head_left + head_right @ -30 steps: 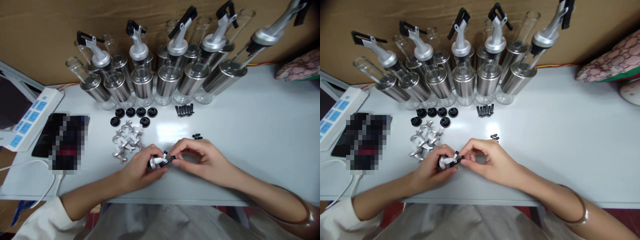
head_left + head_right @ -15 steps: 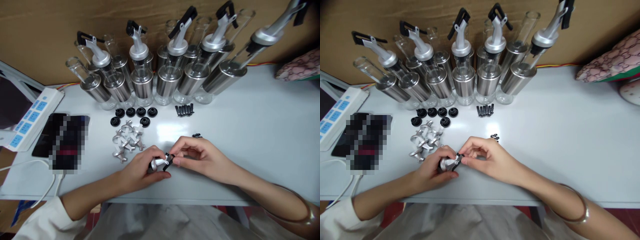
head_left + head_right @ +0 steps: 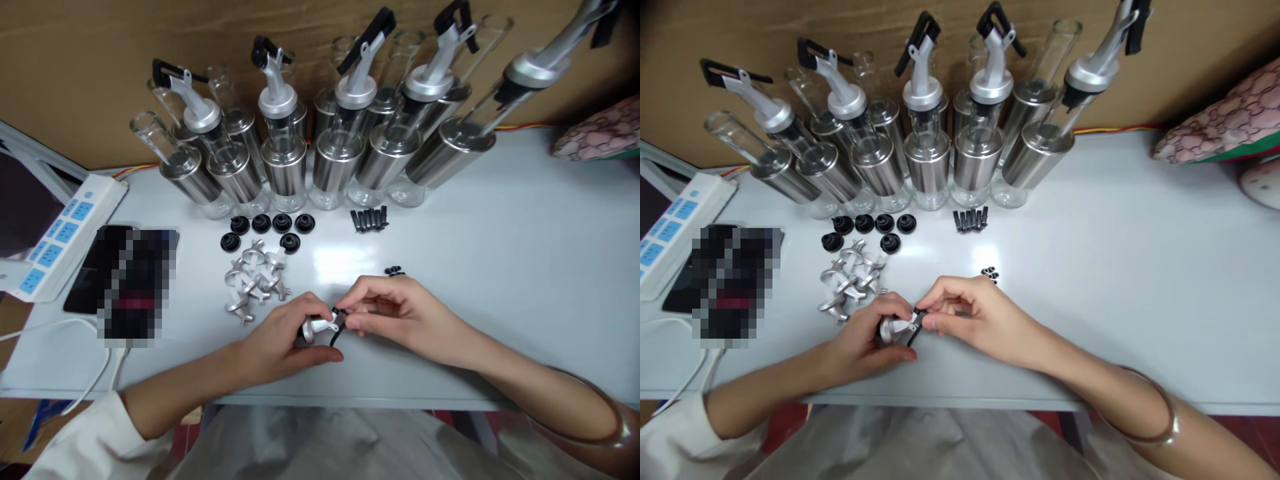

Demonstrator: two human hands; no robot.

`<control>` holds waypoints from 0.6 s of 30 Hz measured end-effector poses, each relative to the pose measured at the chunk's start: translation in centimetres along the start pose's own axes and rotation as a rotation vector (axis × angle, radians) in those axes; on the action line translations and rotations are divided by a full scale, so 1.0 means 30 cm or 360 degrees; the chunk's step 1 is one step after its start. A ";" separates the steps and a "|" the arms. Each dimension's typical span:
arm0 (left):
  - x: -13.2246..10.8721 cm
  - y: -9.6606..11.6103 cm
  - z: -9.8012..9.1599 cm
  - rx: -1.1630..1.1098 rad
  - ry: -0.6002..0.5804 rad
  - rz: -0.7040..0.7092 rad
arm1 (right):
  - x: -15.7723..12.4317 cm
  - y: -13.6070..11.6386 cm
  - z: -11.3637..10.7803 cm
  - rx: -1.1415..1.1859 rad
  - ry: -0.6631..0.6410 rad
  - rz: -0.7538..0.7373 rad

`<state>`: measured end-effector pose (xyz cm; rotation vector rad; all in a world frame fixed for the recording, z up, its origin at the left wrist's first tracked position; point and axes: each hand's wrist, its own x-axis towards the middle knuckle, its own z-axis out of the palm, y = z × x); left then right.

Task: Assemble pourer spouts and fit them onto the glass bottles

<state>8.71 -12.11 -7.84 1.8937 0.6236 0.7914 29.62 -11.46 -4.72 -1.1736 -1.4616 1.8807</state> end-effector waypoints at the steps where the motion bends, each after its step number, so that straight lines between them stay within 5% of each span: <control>1: 0.000 0.001 -0.001 0.0015 -0.0037 0.0019 | 0.000 0.000 0.000 0.0007 -0.0006 0.0005; 18: -0.006 -0.018 0.011 0.0000 -0.0041 0.0050 | 0.004 -0.005 -0.004 0.0122 -0.0043 0.0084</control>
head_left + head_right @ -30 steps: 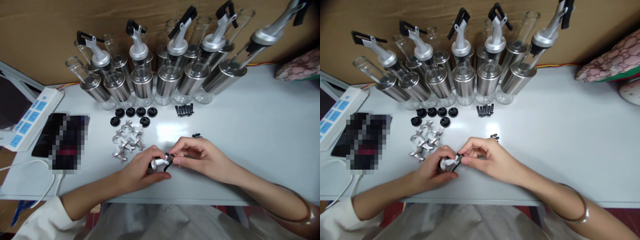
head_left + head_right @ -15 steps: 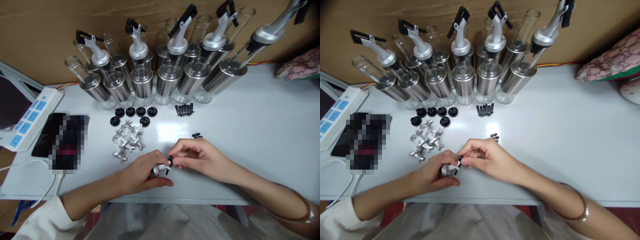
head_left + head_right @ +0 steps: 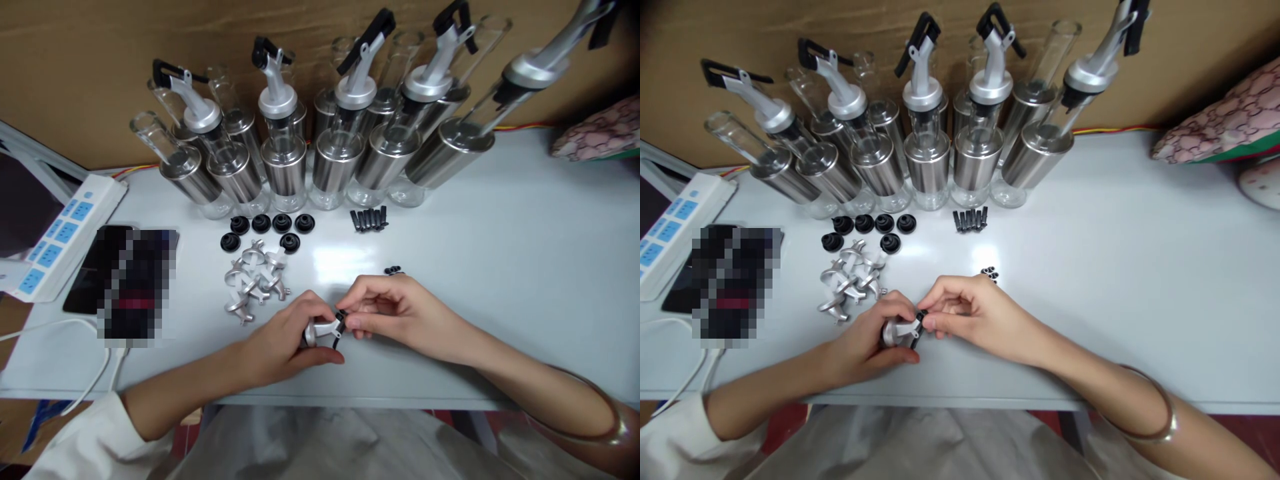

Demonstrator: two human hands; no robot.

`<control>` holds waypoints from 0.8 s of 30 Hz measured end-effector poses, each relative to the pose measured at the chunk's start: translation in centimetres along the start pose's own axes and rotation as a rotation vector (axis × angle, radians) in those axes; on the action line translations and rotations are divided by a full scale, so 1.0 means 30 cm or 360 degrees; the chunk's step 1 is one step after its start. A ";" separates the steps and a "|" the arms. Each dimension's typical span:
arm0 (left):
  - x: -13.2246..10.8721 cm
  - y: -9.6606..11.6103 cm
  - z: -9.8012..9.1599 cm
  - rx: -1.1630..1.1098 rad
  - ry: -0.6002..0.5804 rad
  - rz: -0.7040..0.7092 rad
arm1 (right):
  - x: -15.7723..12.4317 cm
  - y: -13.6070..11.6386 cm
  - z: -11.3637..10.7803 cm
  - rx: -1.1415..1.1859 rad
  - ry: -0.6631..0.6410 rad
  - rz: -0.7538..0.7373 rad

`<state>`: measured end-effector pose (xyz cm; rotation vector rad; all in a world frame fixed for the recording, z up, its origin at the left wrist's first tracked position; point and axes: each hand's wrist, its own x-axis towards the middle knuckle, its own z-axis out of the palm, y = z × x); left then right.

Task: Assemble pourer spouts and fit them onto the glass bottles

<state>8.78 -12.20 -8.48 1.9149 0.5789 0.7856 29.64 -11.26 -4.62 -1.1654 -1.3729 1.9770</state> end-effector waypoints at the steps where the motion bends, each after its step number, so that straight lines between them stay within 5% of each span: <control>1: -0.002 -0.001 0.001 0.0003 0.0001 -0.0012 | 0.001 0.001 0.000 0.0008 0.0003 0.0000; 18: -0.007 -0.006 0.002 -0.0056 -0.0003 -0.0108 | 0.008 0.019 -0.002 0.0148 -0.0050 0.0009; 24: -0.002 0.024 -0.008 -0.0076 -0.0131 -0.0479 | 0.009 0.028 0.007 0.0059 -0.0032 0.0042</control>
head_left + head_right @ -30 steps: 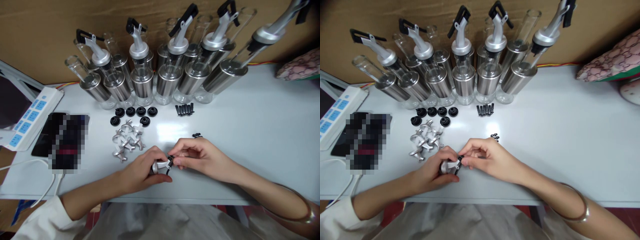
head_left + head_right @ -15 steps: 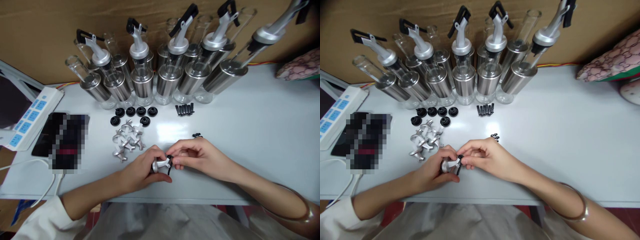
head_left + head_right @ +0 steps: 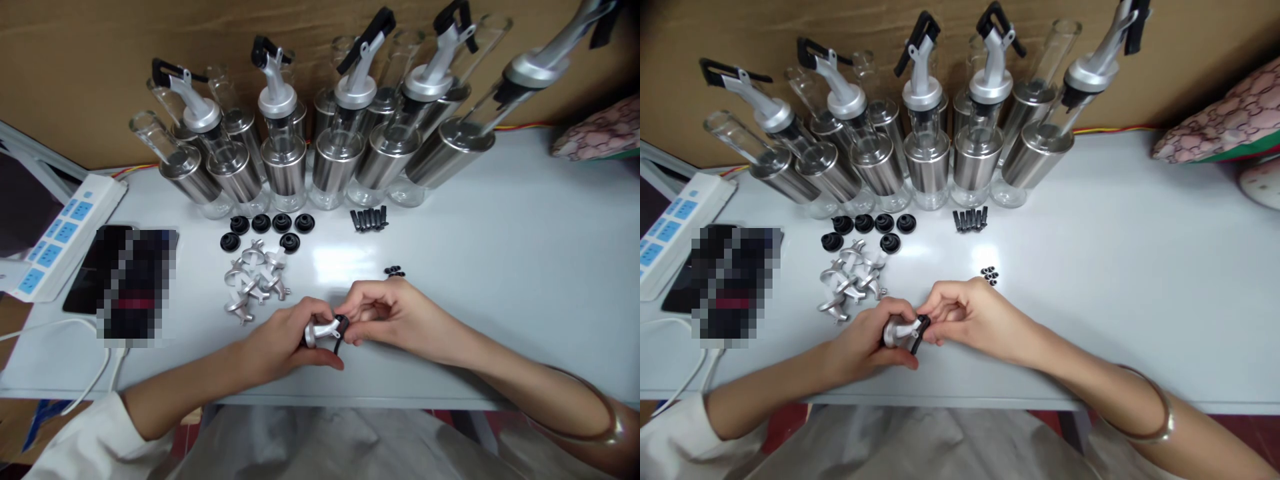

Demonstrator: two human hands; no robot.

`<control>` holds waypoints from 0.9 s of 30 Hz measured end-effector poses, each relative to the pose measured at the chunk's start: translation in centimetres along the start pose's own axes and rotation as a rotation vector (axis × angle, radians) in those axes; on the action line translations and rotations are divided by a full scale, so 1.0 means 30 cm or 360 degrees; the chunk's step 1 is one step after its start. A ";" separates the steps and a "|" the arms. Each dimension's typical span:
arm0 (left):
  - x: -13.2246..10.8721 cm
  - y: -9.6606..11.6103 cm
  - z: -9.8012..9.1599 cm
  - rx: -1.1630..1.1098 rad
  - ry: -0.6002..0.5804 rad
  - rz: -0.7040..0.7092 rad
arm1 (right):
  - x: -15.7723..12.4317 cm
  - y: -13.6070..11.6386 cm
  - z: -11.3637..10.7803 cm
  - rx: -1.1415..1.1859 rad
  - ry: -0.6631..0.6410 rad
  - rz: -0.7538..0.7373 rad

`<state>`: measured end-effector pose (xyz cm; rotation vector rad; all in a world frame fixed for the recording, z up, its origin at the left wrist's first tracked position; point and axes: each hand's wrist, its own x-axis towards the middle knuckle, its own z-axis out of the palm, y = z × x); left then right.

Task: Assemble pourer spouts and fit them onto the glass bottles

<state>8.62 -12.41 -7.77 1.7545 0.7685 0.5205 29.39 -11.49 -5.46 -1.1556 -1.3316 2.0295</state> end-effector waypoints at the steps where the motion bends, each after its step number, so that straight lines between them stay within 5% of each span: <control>1: 0.000 0.004 -0.002 -0.0009 -0.0021 -0.0054 | -0.001 0.000 0.001 -0.0031 0.0004 -0.0008; 7: -0.005 -0.009 -0.001 -0.0008 -0.0060 -0.0154 | -0.010 -0.007 -0.008 -0.0190 -0.0026 -0.0032; 17: -0.012 -0.028 0.007 0.0240 0.0020 0.0144 | -0.004 -0.002 -0.005 -0.0098 -0.0123 0.0012; 27: -0.016 -0.039 0.018 0.0171 0.0099 0.0157 | 0.000 0.005 0.020 -0.0024 0.0006 0.0016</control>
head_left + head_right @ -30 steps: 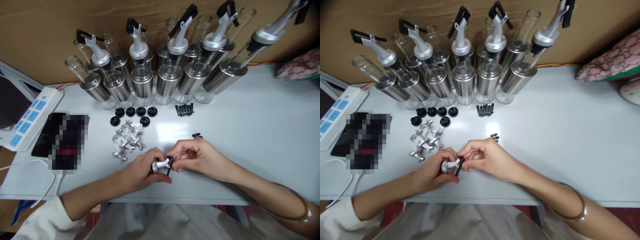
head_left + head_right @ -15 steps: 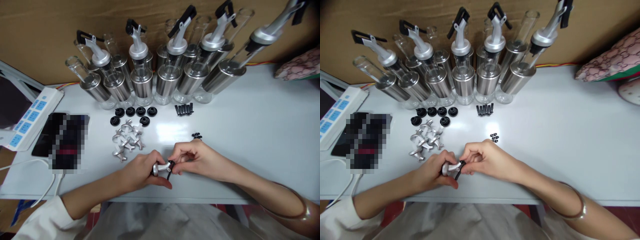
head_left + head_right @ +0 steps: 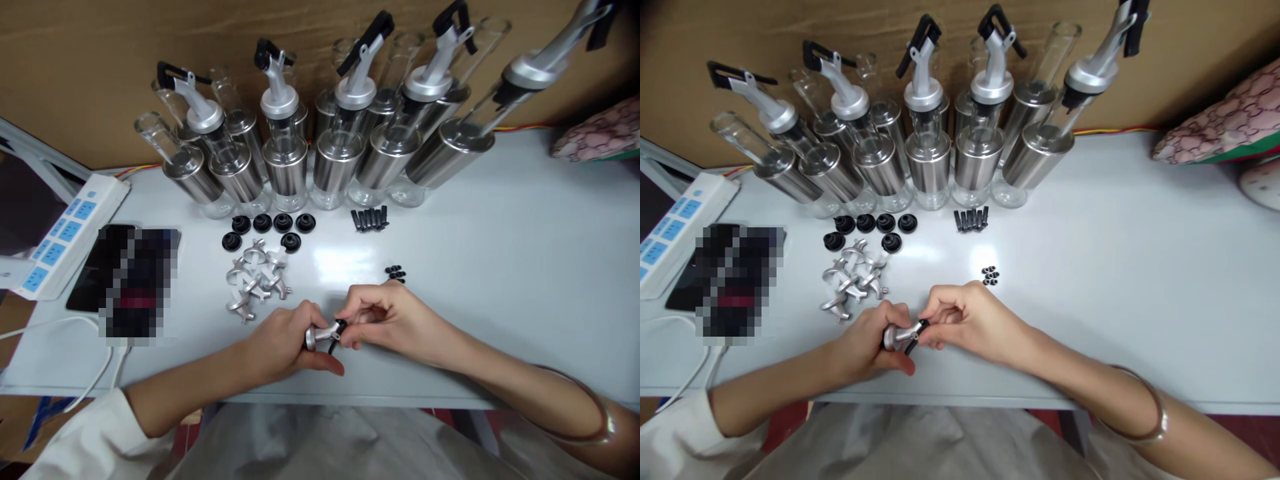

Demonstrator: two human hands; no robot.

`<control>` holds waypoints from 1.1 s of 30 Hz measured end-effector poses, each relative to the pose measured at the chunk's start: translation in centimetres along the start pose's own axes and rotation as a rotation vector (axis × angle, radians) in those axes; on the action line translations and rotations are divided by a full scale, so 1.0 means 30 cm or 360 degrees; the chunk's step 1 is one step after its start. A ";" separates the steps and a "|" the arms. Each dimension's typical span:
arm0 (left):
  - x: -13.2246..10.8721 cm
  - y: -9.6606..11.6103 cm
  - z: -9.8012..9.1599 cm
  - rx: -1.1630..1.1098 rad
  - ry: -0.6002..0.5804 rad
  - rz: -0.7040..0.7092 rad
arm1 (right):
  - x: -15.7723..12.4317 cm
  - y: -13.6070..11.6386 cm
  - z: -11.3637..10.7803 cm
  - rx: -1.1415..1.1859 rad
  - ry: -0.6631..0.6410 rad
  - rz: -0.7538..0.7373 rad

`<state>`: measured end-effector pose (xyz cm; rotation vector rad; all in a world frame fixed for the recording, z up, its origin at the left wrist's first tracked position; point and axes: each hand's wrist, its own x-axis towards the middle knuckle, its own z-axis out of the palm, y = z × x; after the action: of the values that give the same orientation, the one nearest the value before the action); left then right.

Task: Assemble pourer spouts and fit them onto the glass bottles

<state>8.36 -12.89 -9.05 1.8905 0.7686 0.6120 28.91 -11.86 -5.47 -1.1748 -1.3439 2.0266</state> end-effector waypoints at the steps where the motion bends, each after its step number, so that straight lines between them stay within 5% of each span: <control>1: 0.000 0.001 -0.001 -0.0021 -0.0009 -0.0024 | 0.000 0.001 0.002 -0.0001 0.0001 -0.0007; 8: 0.006 0.017 -0.011 -0.0108 -0.0076 -0.0181 | -0.007 -0.011 -0.012 -0.0283 -0.0025 -0.0196; 16: -0.003 0.007 0.009 -0.0159 0.0028 0.0106 | -0.010 -0.027 -0.038 -0.0805 -0.0114 -0.0545; 26: 0.006 0.020 -0.006 -0.0080 -0.0026 0.0277 | -0.012 -0.042 -0.054 -0.0757 -0.0289 -0.0465; 33: 0.009 0.014 -0.012 -0.0130 -0.0130 0.0225 | -0.016 -0.034 -0.048 -0.0732 -0.0218 -0.0514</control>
<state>8.40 -12.64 -8.49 1.8934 0.5529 0.6396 30.29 -11.00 -4.61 -0.9229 -1.9983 1.6396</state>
